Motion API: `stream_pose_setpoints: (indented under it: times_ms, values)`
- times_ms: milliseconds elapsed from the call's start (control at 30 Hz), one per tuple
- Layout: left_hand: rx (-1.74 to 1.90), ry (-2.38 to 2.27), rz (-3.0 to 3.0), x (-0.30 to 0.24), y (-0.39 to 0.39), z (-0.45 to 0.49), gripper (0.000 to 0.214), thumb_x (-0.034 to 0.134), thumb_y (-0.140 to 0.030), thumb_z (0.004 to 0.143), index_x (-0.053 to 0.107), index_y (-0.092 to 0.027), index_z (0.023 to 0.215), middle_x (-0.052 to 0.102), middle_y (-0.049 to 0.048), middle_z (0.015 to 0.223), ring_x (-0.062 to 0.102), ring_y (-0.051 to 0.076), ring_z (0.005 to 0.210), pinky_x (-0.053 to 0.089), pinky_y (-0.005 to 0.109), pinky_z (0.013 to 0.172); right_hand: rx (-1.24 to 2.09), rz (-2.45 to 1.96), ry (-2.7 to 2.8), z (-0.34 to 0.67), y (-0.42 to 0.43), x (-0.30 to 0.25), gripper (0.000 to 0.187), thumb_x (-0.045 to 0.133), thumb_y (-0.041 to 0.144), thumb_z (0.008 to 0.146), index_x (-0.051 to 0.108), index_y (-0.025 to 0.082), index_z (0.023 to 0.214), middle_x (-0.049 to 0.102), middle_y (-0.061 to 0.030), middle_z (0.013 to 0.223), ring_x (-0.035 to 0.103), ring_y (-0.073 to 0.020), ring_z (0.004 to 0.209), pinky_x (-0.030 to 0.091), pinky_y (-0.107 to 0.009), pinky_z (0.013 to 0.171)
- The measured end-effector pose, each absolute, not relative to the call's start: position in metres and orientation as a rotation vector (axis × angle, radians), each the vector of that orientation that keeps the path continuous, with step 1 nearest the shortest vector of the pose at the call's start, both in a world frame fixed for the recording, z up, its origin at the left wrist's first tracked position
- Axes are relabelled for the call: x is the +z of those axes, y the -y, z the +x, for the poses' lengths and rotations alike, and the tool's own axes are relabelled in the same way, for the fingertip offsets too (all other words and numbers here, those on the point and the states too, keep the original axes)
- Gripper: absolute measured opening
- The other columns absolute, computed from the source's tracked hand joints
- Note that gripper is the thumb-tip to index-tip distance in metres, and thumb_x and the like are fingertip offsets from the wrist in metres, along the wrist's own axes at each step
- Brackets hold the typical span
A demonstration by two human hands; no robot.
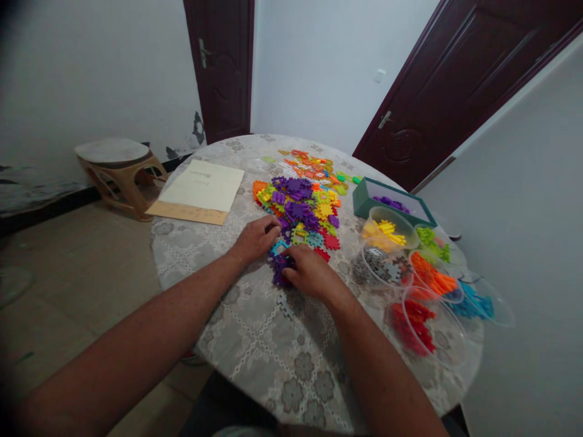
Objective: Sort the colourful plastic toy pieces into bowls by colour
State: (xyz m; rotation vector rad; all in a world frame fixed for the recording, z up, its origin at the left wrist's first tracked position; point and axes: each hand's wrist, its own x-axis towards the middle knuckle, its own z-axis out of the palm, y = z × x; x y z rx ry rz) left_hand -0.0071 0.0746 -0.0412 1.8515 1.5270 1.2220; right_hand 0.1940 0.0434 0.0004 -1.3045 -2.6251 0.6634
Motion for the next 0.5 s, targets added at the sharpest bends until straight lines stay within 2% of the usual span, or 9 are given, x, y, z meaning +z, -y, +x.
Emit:
stream_pose_setpoints:
  times_ms: [133,300,400,500]
  values:
    - [1.227,-1.516,1.837,-0.042,-0.074,-0.007,0.02,0.055,-0.023,0.09,0.074,-0.02,0.093,0.075,0.0034,0.088,0.066,0.019,0.081,0.049,0.03,0.08,0.561,-1.282,2.675,0.186,-0.025,0.011,0.022,0.064,0.011,0.084,0.067,0.018,0.105,0.066,-0.0081,0.106,0.06,-0.0218,0.099,0.042,-0.03,0.085]
    - [1.211,-1.526,1.815,-0.041,-0.074,-0.007,0.02,0.054,-0.024,0.09,0.073,-0.02,0.093,0.074,0.0029,0.085,0.065,0.018,0.078,0.048,0.03,0.077,0.676,-1.342,2.632,0.184,-0.006,0.031,0.009,0.061,0.015,0.085,0.062,0.02,0.093,0.066,-0.0032,0.088,0.057,-0.0172,0.078,0.036,-0.028,0.068]
    - [1.202,-1.517,1.834,-0.041,-0.074,-0.008,0.02,0.053,-0.026,0.091,0.072,-0.02,0.092,0.075,0.003,0.087,0.065,0.019,0.08,0.047,0.03,0.078,0.904,-1.405,2.449,0.198,-0.012,0.043,0.003,0.059,0.019,0.087,0.058,0.021,0.09,0.065,0.0,0.078,0.057,-0.0154,0.07,0.036,-0.026,0.061]
    - [1.184,-1.524,1.852,-0.041,-0.076,-0.01,0.021,0.052,-0.029,0.092,0.072,-0.021,0.091,0.075,0.0031,0.089,0.066,0.02,0.083,0.046,0.032,0.079,1.345,-1.442,2.212,0.221,-0.028,0.054,0.007,0.059,0.022,0.088,0.061,0.021,0.094,0.066,0.0019,0.072,0.06,-0.0143,0.062,0.04,-0.024,0.054]
